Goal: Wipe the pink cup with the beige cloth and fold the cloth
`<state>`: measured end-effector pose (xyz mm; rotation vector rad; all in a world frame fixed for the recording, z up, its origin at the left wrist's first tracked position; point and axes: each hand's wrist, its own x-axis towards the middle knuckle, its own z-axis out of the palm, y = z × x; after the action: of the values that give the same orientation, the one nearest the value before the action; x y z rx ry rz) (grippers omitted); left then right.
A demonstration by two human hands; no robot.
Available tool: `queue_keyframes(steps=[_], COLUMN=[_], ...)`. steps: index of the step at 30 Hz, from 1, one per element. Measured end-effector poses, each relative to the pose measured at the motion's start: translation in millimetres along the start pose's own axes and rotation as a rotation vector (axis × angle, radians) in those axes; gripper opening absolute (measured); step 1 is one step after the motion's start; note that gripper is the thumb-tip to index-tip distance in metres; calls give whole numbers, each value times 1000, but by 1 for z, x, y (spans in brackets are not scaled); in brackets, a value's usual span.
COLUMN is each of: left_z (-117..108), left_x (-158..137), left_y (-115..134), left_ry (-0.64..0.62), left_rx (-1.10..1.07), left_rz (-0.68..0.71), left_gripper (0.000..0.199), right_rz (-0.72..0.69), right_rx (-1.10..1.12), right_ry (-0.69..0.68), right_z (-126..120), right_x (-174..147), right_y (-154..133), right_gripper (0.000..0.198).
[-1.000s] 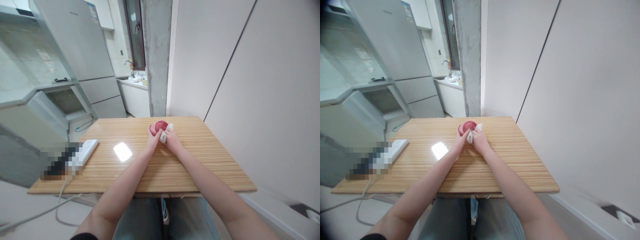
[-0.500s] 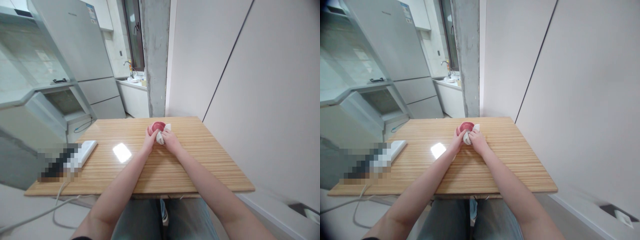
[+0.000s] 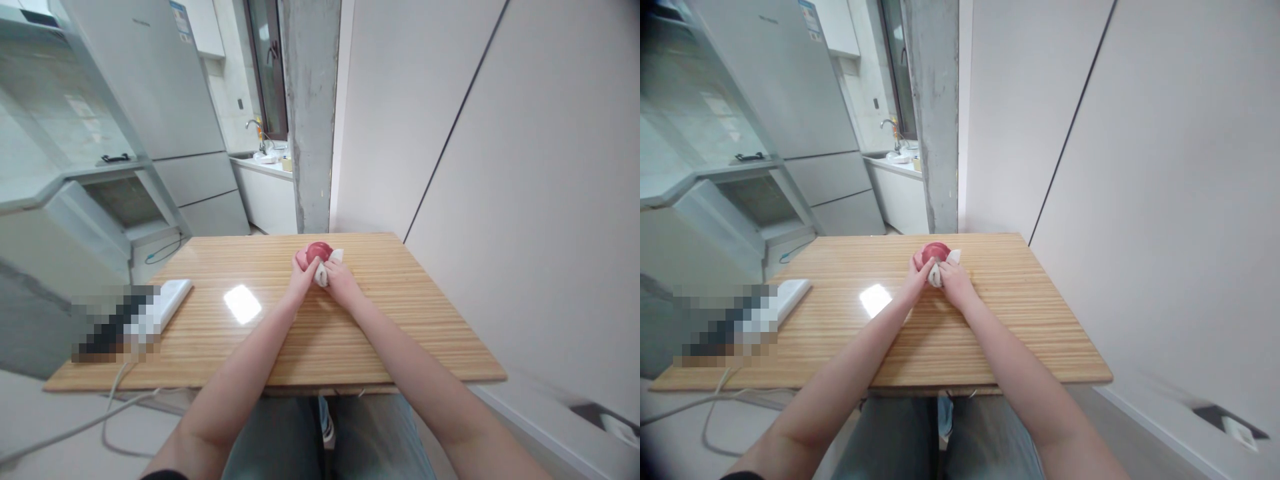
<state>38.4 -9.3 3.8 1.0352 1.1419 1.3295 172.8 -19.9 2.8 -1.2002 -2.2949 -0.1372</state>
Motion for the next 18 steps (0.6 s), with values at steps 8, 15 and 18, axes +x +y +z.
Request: queue_keyframes(steps=[8, 15, 18], left_z=[-24, -4, -9], left_x=[19, -1, 6], left_y=[13, 3, 1], left_ry=[62, 3, 74], left_rx=[102, 4, 68], left_rz=[60, 36, 179], left_gripper=[47, 78, 66], right_rz=[-147, -16, -58], right_rx=[49, -55, -30], right_ry=[-1, 8, -7], right_z=[-7, -6, -7], right_x=[3, 0, 1], right_y=[5, 0, 0], right_gripper=[21, 12, 11])
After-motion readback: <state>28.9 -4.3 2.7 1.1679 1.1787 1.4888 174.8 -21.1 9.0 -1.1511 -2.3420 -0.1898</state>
